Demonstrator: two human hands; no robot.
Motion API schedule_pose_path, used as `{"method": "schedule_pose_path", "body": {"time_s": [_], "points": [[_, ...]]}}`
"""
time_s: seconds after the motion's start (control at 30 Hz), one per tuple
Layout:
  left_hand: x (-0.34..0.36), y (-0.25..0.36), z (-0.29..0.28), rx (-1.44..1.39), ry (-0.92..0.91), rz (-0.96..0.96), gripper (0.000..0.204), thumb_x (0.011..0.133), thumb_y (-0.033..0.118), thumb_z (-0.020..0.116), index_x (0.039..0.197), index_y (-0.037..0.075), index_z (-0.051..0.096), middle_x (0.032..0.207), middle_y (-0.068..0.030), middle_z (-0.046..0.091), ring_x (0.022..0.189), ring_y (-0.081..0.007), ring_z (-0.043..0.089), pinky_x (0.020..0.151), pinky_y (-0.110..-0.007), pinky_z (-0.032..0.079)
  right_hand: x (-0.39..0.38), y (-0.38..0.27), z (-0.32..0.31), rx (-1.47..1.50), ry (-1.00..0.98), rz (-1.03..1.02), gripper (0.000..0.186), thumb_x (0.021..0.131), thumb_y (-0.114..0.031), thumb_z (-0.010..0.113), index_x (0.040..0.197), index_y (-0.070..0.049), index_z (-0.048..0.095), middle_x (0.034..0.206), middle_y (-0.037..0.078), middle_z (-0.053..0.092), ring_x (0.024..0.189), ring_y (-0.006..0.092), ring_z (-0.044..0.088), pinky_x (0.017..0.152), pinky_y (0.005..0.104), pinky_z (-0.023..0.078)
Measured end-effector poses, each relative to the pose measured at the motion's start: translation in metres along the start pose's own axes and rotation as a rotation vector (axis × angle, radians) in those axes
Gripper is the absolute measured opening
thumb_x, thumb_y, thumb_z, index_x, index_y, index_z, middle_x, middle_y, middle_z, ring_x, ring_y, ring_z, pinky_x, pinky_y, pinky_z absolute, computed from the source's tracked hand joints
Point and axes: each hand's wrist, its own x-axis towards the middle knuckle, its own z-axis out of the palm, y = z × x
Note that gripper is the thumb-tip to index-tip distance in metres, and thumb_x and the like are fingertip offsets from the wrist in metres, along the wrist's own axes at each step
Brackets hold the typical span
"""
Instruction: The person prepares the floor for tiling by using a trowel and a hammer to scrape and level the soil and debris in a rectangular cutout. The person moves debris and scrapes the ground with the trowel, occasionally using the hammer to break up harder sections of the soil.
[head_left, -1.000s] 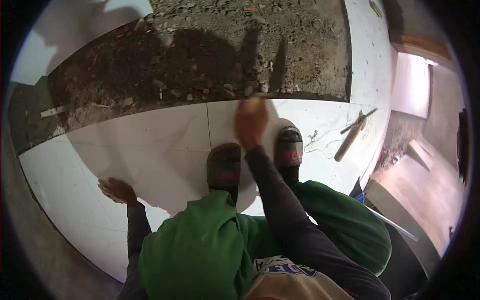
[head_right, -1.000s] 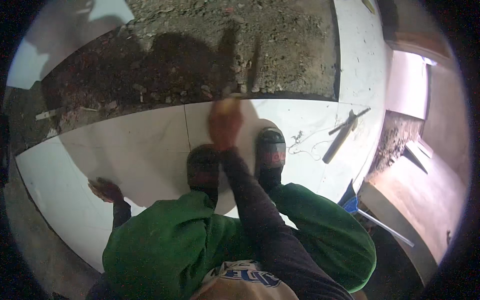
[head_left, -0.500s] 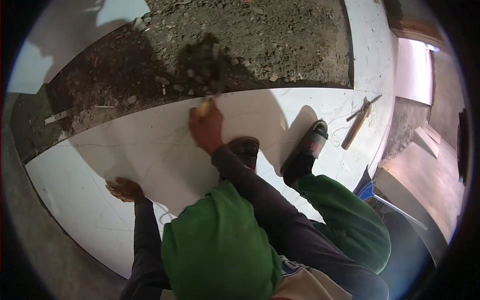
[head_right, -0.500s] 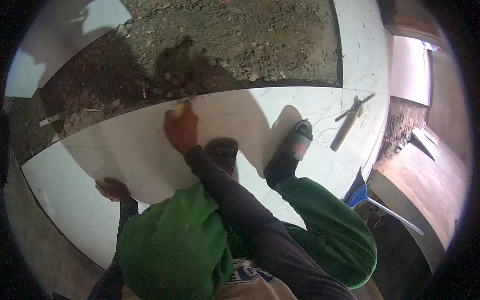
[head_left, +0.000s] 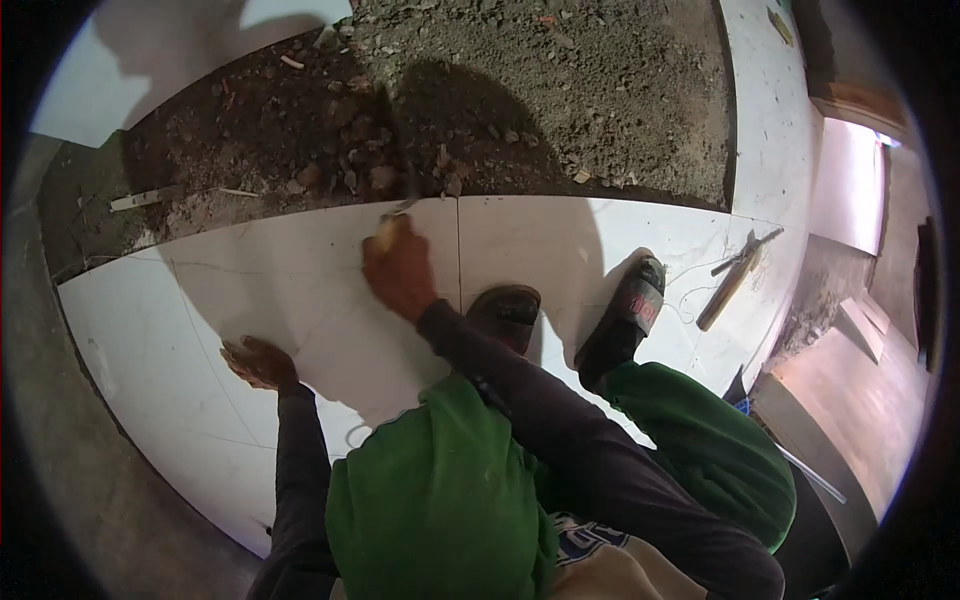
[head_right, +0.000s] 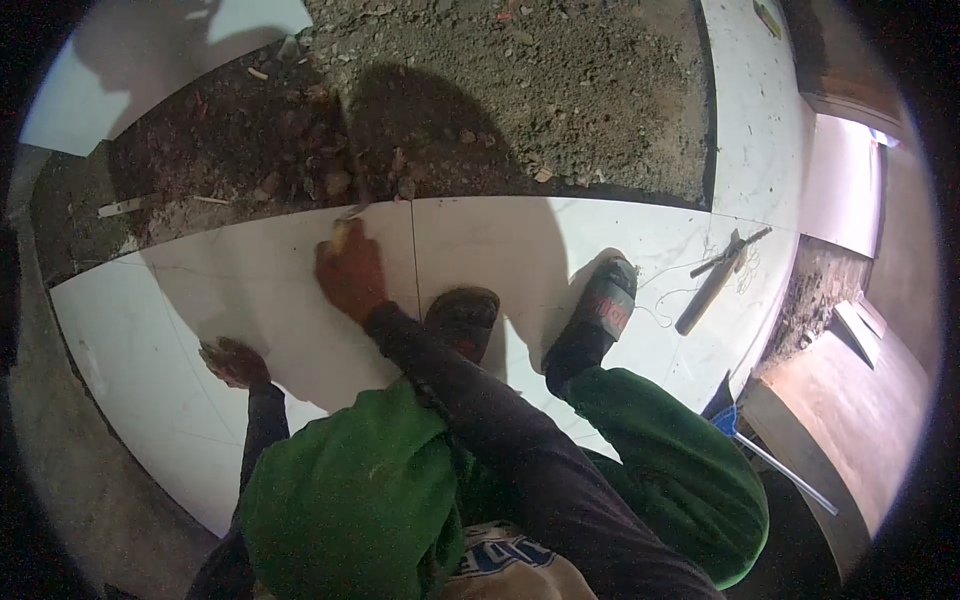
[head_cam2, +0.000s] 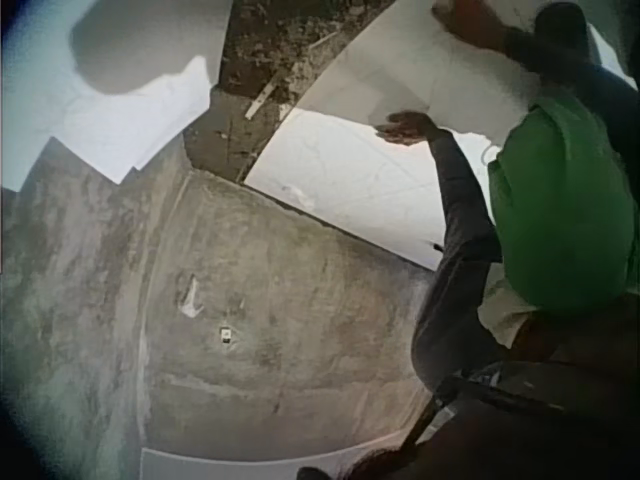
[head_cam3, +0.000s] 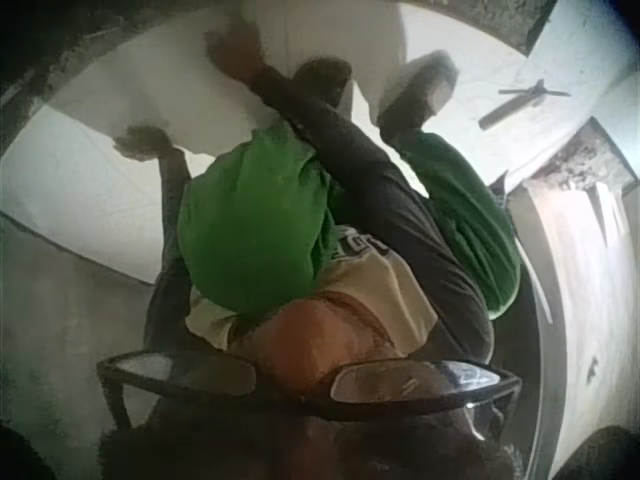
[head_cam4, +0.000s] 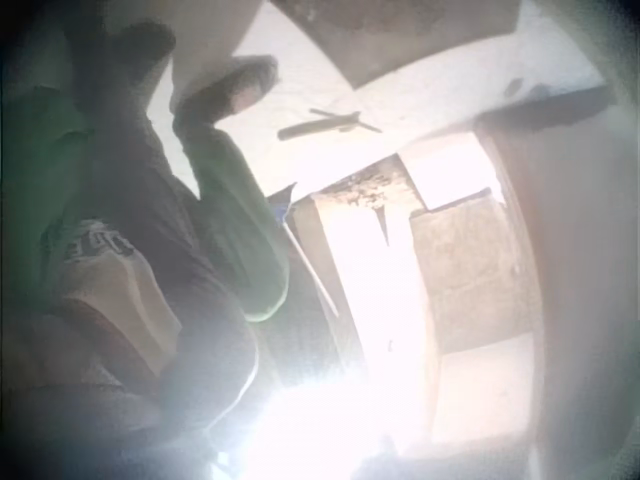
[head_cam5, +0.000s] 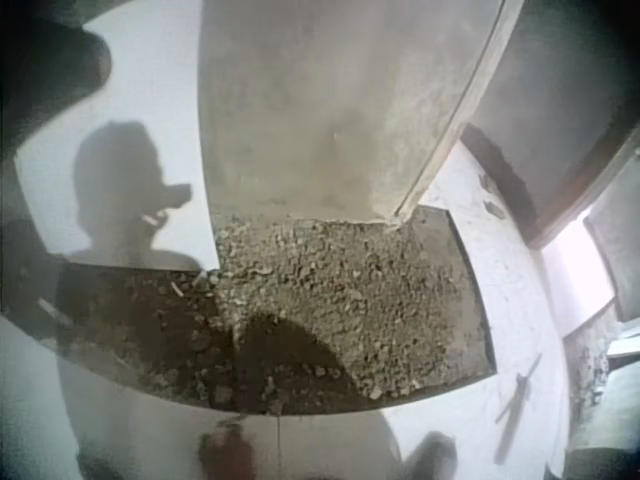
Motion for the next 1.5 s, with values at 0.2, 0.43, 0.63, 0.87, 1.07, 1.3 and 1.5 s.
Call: {"method": "schedule_pose_path", "body": {"time_s": [0.2, 0.43, 0.63, 0.87, 1.07, 1.3, 1.5], "points": [[0.0, -0.023, 0.003, -0.015, 0.059, 0.022, 0.065, 0.114, 0.054, 0.038, 0.164, 0.014, 0.046, 0.171, -0.0138, 0.041, 0.157, -0.0353, 0.038, 0.126, -0.056, 0.035, 0.01, -0.053, 0.023, -0.053, -0.26, -0.079, 0.049, 0.098, -0.023, 0.066, 0.124, 0.015, 0.051, 0.085, 0.031, 0.07, 0.084, 0.0493, 0.072, 0.076, 0.0586, 0.056], [-0.002, -0.003, -0.004, -0.032, -0.003, -0.017, 0.069, 0.114, 0.059, 0.033, 0.164, 0.013, 0.044, 0.171, -0.0157, 0.041, 0.158, -0.0373, 0.036, 0.126, -0.057, 0.033, 0.005, 0.004, -0.067, -0.062, -0.007, 0.118, 0.047, 0.1, -0.024, 0.065, 0.126, 0.011, 0.05, 0.08, 0.025, 0.07, 0.077, 0.0445, 0.071, 0.078, 0.0574, 0.057], [0.0, 0.011, -0.005, -0.051, 0.029, -0.002, 0.067, 0.114, 0.057, 0.039, 0.161, 0.01, 0.05, 0.164, -0.0188, 0.049, 0.153, -0.0398, 0.043, 0.125, -0.055, 0.038, 0.008, -0.004, -0.027, 0.061, -0.019, 0.078, 0.042, 0.101, -0.025, 0.066, 0.121, 0.01, 0.052, 0.087, 0.024, 0.07, 0.08, 0.0418, 0.07, 0.078, 0.056, 0.056], [0.001, -0.01, 0.004, -0.01, 0.077, 0.03, 0.064, 0.113, 0.056, 0.042, 0.159, 0.012, 0.053, 0.165, -0.0174, 0.048, 0.153, -0.0392, 0.044, 0.124, -0.057, 0.039, 0.053, -0.006, 0.003, -0.13, 0.014, -0.241, 0.041, 0.095, -0.023, 0.073, 0.12, 0.008, 0.061, 0.092, 0.022, 0.073, 0.082, 0.0424, 0.071, 0.074, 0.0529, 0.056], [-0.005, 0.018, -0.009, -0.035, -0.023, -0.074, 0.068, 0.114, 0.057, 0.038, 0.163, 0.011, 0.047, 0.17, -0.0175, 0.042, 0.157, -0.0376, 0.038, 0.127, -0.056, 0.032, 0.179, 0.007, -0.192, -0.259, 0.222, -0.025, 0.032, 0.093, -0.024, 0.077, 0.093, 0.006, 0.067, 0.092, 0.026, 0.074, 0.083, 0.036, 0.076, 0.07, 0.0509, 0.058], [-0.004, -0.007, -0.006, -0.011, 0.005, -0.024, 0.065, 0.114, 0.055, 0.037, 0.163, 0.013, 0.046, 0.171, -0.0143, 0.04, 0.157, -0.0372, 0.037, 0.127, -0.056, 0.032, 0.134, -0.037, -0.106, -0.325, -0.037, -0.121, 0.039, 0.092, -0.026, 0.077, 0.104, 0.01, 0.066, 0.096, 0.03, 0.073, 0.082, 0.0427, 0.075, 0.071, 0.0532, 0.058], [-0.002, 0.004, -0.009, -0.068, 0.017, 0.012, 0.063, 0.115, 0.053, 0.038, 0.163, 0.013, 0.047, 0.168, -0.0179, 0.044, 0.156, -0.0388, 0.038, 0.126, -0.057, 0.033, 0.224, -0.026, -0.193, -0.624, 0.138, -0.588, 0.035, 0.096, -0.031, 0.073, 0.106, 0.003, 0.067, 0.09, 0.026, 0.072, 0.08, 0.038, 0.073, 0.07, 0.0517, 0.058]]}}
